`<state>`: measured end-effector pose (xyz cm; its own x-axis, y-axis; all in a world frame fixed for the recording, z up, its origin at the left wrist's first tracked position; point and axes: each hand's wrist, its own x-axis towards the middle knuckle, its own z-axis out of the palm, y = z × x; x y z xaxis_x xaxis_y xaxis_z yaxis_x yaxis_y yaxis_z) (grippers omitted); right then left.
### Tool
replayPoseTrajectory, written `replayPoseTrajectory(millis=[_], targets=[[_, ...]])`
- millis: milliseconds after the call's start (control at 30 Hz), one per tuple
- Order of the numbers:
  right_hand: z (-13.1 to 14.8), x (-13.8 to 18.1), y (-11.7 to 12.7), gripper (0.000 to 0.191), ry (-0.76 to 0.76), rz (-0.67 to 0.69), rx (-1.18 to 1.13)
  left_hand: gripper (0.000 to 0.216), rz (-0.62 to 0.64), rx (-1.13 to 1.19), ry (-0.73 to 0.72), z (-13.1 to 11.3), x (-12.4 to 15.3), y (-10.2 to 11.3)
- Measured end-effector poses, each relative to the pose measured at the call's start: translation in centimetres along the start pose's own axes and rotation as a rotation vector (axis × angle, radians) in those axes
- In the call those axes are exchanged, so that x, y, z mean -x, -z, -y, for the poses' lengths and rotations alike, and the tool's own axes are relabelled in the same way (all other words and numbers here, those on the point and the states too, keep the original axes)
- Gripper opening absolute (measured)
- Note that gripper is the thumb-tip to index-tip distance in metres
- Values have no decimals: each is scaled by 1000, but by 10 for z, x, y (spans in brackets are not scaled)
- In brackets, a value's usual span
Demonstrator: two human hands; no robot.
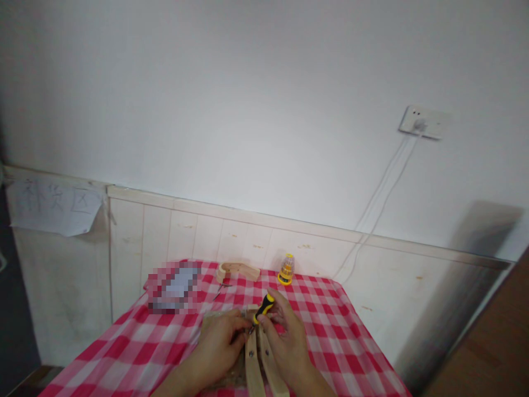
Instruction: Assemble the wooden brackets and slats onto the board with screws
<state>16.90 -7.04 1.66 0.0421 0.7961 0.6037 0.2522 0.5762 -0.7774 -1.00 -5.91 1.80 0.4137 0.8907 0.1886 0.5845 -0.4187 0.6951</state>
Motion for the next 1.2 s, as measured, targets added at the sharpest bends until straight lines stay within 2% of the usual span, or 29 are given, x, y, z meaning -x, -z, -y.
replayPoseTrajectory(millis=[167,333,467,567,767,1200], targets=[[-1,3,1,39,5,-3,-29,24,-4,32,-18,-2,1,1],[0,8,10,41,89,-58,45,17,-80,147,28,2,3,-3],[3,11,15,43,156,-14,82,12,-9,198,-24,4,6,-2],[3,11,15,44,162,15,89,18,32,148,-57,2,7,1],[6,9,11,43,136,65,66,23,84,224,-81,3,5,1],[4,11,10,45,137,115,51,22,42,182,-95,-1,6,2]])
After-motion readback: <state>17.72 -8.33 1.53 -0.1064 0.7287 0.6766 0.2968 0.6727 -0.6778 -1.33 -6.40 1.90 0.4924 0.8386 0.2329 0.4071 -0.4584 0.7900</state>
